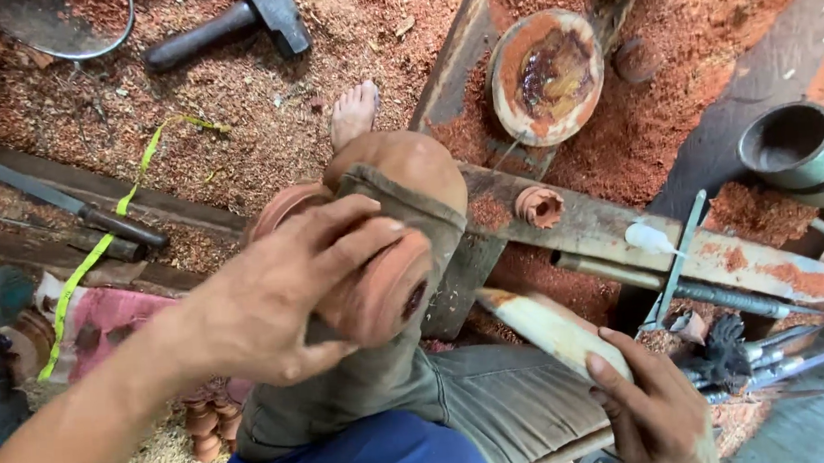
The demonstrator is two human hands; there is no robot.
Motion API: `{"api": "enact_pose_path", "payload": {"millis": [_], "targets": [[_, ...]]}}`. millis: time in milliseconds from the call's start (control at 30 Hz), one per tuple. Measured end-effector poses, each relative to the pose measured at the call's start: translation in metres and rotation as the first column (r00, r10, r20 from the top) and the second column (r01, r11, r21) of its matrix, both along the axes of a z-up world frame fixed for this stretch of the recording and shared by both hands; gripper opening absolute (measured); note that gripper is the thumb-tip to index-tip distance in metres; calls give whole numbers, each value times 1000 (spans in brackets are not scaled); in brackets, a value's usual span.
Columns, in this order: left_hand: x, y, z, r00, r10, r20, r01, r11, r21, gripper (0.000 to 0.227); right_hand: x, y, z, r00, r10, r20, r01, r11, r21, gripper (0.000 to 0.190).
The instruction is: Assembling and gluing parts of a decorative wooden pedestal in a workshop.
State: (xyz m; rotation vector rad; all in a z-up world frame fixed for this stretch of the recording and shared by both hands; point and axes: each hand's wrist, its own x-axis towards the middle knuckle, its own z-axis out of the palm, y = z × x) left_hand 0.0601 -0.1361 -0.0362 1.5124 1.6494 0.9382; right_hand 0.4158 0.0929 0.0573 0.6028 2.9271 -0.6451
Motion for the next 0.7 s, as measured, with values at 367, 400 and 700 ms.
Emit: {"api": "enact_pose_path", "payload": {"millis": [367, 400, 700], "targets": [[-10, 16, -19, 997, 35, 75, -47, 984, 169, 106, 10, 78, -27, 888, -452, 82, 417, 869, 265, 38], [-8, 18, -23, 991, 109, 80, -129, 943, 308, 98, -3, 87, -29, 920, -381, 93, 333, 884, 329, 37], [-7, 26, 1, 940, 248, -236, -223, 967, 127, 103, -49, 142, -84, 936, -328, 129, 286, 922, 262, 43]]}}
